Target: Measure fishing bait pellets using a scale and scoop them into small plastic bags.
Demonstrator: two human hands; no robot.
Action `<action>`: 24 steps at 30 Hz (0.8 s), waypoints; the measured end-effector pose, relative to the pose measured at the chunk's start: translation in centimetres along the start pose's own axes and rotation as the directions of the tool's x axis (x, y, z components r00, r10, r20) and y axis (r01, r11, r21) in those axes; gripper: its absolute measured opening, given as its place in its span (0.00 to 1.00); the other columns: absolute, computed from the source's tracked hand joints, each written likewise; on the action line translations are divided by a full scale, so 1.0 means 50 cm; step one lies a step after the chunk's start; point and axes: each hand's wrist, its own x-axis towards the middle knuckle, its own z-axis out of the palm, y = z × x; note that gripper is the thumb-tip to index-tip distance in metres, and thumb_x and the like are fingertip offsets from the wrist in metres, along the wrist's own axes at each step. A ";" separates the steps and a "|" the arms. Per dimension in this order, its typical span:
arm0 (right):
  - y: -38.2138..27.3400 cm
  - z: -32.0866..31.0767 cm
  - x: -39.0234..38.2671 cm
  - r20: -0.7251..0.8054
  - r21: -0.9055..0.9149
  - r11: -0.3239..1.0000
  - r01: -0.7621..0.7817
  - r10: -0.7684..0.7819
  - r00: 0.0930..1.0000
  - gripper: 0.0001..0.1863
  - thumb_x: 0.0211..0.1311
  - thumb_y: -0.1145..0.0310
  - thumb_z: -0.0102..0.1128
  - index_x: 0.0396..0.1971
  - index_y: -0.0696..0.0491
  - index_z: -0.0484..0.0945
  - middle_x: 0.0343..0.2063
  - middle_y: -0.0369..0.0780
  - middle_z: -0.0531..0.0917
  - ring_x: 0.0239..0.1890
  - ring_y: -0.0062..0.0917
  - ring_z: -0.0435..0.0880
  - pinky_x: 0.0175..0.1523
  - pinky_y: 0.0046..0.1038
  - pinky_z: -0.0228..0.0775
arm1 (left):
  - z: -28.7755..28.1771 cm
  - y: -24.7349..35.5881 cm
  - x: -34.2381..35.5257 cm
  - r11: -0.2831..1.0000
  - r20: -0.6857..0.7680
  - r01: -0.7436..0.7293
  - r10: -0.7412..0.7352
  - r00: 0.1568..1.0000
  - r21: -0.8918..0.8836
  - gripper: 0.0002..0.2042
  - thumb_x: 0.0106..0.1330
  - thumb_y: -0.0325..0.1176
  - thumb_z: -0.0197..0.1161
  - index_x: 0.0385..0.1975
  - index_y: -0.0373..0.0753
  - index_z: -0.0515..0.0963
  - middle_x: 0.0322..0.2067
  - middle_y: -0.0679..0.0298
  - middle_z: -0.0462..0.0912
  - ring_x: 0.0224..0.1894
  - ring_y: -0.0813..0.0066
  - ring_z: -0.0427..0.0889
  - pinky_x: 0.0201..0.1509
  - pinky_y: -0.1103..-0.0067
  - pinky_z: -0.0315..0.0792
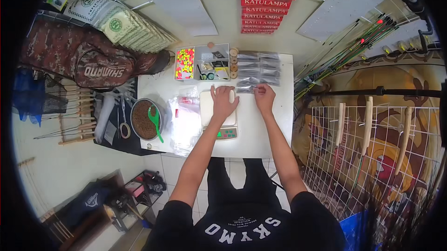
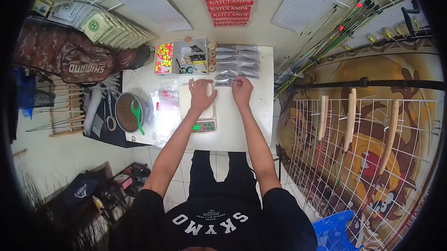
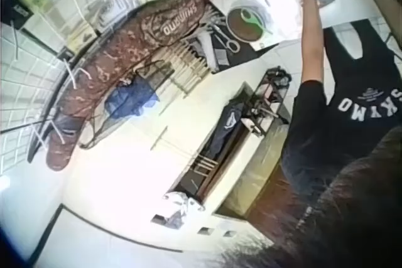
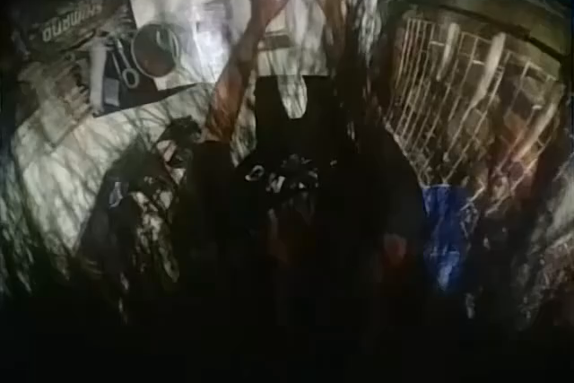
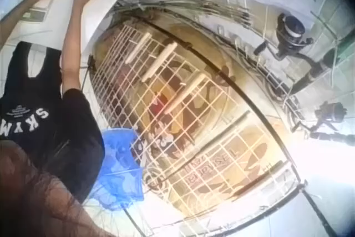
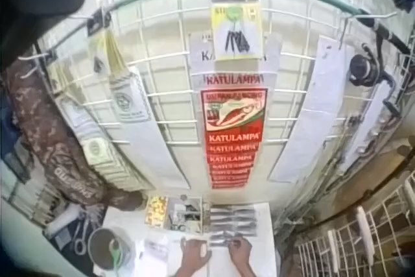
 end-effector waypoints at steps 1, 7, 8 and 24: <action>0.001 0.002 -0.001 -0.010 0.011 1.000 0.014 -0.014 1.000 0.07 0.49 0.76 0.66 0.30 0.59 0.79 0.27 0.41 0.81 0.27 0.24 0.81 0.35 0.22 0.75 | -0.011 0.008 -0.001 1.000 0.032 -0.004 0.003 0.999 0.007 0.32 0.47 0.43 0.68 0.55 0.43 0.67 0.53 0.58 0.69 0.63 0.62 0.60 0.71 0.53 0.33; -0.012 -0.004 -0.009 -0.052 -0.053 0.996 0.075 -0.077 0.996 0.06 0.49 0.75 0.65 0.27 0.59 0.78 0.24 0.42 0.79 0.26 0.29 0.79 0.35 0.26 0.73 | -0.021 0.028 -0.038 0.998 -0.154 -0.049 0.041 0.987 -0.043 0.33 0.46 0.44 0.69 0.54 0.42 0.68 0.55 0.57 0.67 0.64 0.59 0.58 0.69 0.50 0.33; -0.019 -0.010 -0.010 -0.064 -0.122 0.990 0.071 -0.079 0.995 0.06 0.49 0.75 0.64 0.28 0.59 0.78 0.25 0.42 0.78 0.28 0.31 0.78 0.38 0.29 0.72 | -0.019 0.037 -0.047 0.996 -0.242 0.007 -0.030 0.970 -0.094 0.32 0.47 0.43 0.69 0.54 0.42 0.68 0.56 0.57 0.67 0.64 0.58 0.58 0.69 0.49 0.33; -0.039 0.009 -0.047 0.102 -0.430 0.827 0.363 -0.355 0.929 0.12 0.47 0.72 0.66 0.35 0.55 0.83 0.41 0.43 0.78 0.45 0.37 0.74 0.52 0.33 0.67 | -0.010 0.013 -0.037 0.988 -0.137 0.108 -0.123 0.983 -0.112 0.24 0.51 0.37 0.65 0.51 0.44 0.73 0.58 0.53 0.66 0.65 0.55 0.57 0.66 0.45 0.37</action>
